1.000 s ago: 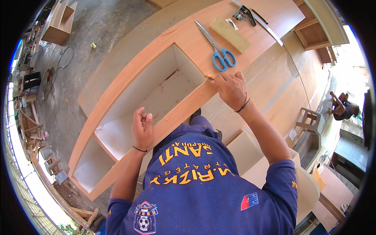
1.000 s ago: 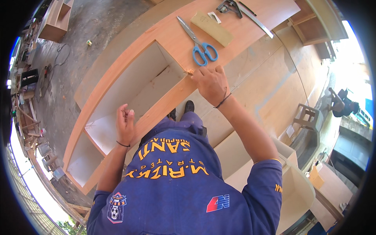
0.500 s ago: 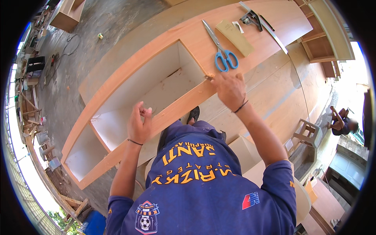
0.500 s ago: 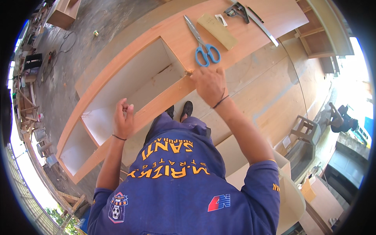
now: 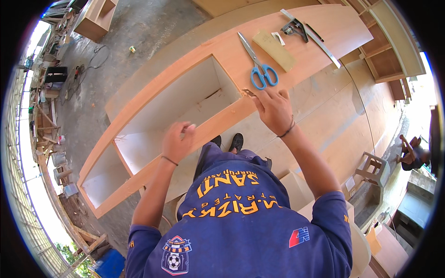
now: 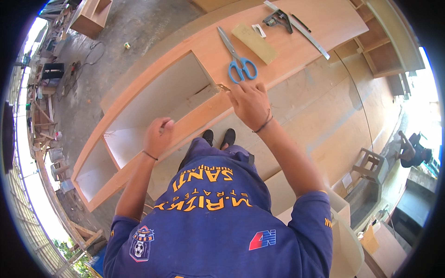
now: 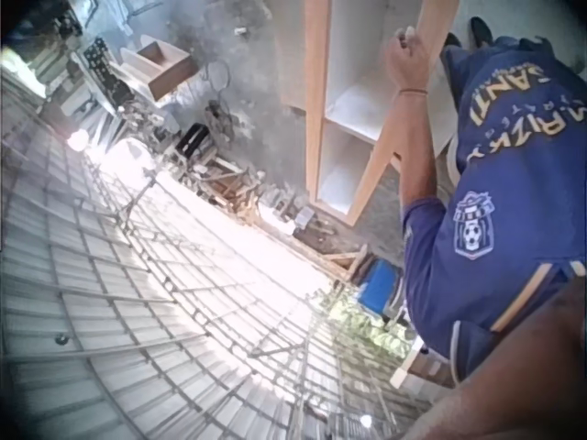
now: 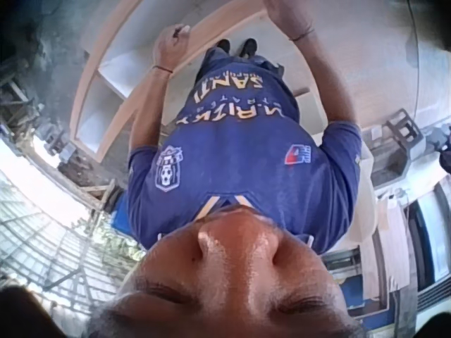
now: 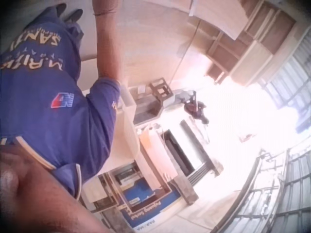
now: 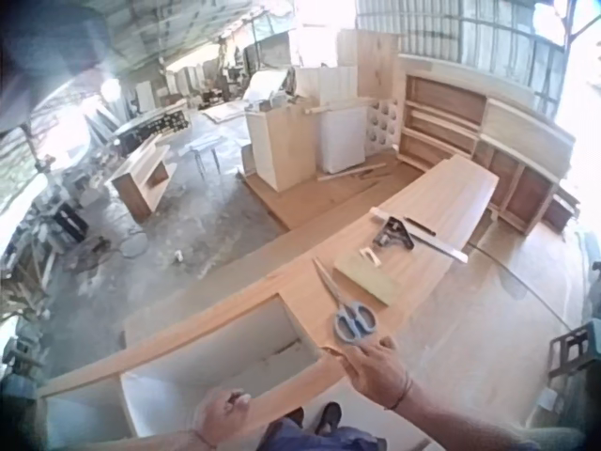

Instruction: The person sands and scrapes the edges of a wooden cabinet frame using a sandpaper block and a metal scraper tool, removing sawdust and smoothing the surface.

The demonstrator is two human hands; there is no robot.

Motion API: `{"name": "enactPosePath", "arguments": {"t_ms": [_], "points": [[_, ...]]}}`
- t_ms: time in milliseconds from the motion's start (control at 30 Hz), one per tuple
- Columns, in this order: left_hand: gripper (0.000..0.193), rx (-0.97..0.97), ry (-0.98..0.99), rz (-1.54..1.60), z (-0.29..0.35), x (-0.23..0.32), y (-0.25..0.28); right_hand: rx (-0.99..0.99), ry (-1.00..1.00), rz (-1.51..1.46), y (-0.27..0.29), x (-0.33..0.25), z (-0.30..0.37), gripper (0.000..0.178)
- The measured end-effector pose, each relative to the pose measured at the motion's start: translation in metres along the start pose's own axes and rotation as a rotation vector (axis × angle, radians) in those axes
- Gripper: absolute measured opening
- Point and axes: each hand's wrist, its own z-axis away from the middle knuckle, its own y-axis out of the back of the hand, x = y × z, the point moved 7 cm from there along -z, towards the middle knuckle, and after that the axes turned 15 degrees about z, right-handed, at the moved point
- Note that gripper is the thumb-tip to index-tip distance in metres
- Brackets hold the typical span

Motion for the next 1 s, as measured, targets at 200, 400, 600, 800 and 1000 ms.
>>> {"name": "enactPosePath", "arguments": {"t_ms": [200, 400, 600, 800, 1000], "points": [[0.043, -0.211, 0.027, -0.051, -0.055, 0.061, -0.086, 0.114, -0.208, -0.246, 0.019, 0.013, 0.029, 0.007], [0.042, -0.283, 0.230, 0.054, -0.095, 0.070, -0.128, 0.070, -0.360, -0.349, 0.025, 0.022, 0.068, 0.011], [0.038, -0.026, 0.030, -0.027, -0.091, 0.076, -0.129, 0.027, -0.481, -0.387, 0.016, 0.043, 0.104, 0.016], [0.033, 0.149, 0.281, 0.347, -0.108, 0.029, -0.115, -0.003, -0.544, -0.448, 0.011, 0.051, 0.111, 0.019], [0.035, 0.162, -0.368, -0.125, -0.081, 0.075, -0.112, 0.032, -0.568, -0.529, 0.015, 0.059, 0.104, 0.017]]}}
